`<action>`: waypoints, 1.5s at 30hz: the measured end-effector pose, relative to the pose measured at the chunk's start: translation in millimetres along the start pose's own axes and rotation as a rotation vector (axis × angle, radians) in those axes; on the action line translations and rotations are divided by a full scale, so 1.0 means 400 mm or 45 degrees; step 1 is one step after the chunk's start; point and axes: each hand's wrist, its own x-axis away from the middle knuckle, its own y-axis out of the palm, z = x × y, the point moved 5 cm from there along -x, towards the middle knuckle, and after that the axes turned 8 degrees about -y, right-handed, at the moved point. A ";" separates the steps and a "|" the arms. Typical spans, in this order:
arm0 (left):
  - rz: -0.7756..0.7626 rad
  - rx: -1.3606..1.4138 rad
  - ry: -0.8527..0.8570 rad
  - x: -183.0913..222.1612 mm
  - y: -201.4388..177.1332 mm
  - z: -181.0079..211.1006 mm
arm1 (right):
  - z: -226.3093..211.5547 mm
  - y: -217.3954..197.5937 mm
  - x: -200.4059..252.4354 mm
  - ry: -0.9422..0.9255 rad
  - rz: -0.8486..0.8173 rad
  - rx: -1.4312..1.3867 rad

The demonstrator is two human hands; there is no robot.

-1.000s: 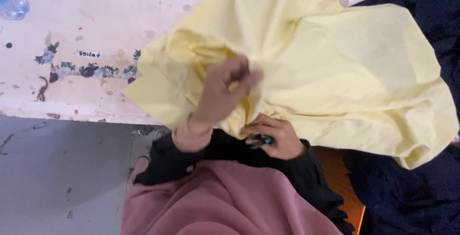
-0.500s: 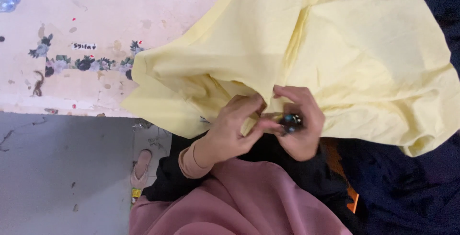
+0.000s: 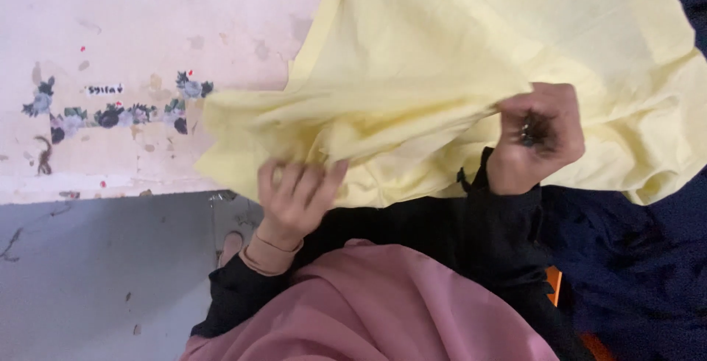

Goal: Trimming loose threads from a yellow shirt using a thread trimmer in a factory setting.

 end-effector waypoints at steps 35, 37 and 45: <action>-0.323 1.949 -1.458 0.031 0.038 -0.060 | 0.101 -0.030 0.071 0.220 -0.420 0.443; -0.330 2.032 -1.451 0.032 0.034 -0.050 | 0.100 -0.024 0.074 0.204 -0.444 0.433; -0.343 2.069 -1.391 -0.020 -0.015 -0.003 | 0.025 -0.049 0.062 -0.023 -0.355 0.136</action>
